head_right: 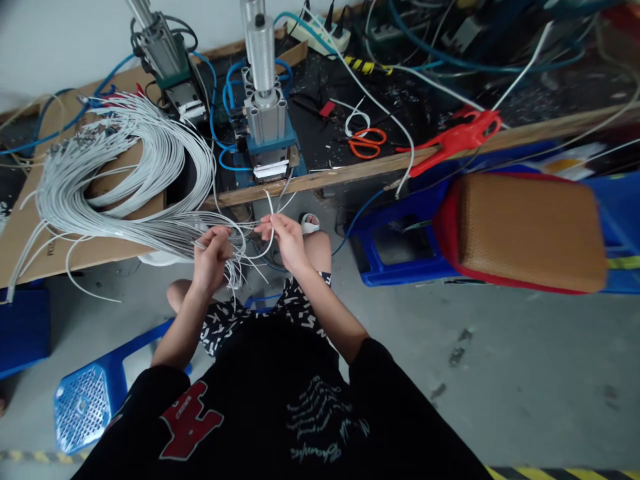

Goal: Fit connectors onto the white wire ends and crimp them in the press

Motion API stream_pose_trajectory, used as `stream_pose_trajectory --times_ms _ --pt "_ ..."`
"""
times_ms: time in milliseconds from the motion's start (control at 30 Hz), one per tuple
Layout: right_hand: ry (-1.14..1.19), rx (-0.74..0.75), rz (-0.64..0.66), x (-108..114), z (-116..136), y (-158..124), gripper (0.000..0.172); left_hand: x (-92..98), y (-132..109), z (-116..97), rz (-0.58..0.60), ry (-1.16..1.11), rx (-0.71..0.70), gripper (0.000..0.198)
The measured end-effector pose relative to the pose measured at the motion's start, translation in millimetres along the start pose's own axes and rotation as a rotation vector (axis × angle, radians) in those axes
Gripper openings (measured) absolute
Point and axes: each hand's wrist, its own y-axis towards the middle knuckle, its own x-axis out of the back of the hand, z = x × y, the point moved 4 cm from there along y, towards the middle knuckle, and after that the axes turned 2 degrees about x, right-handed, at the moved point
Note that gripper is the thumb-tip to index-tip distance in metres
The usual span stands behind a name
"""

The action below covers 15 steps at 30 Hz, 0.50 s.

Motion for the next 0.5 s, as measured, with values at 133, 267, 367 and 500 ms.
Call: stream_pose_trajectory --times_ms 133,267,367,500 --pt "-0.011 0.027 -0.054 3 -6 18 0.039 0.7 -1 -1 0.019 0.003 -0.003 0.028" --pt "-0.009 0.053 -0.083 3 -12 31 0.038 2.7 -1 -2 0.014 0.010 -0.003 0.029" --pt "-0.050 0.059 -0.073 1 -14 37 0.042 5.9 -1 -3 -0.011 0.013 -0.009 0.031" --pt "-0.111 0.077 -0.057 -1 -15 42 0.047 10.4 1 -1 -0.046 -0.008 -0.031 0.032"
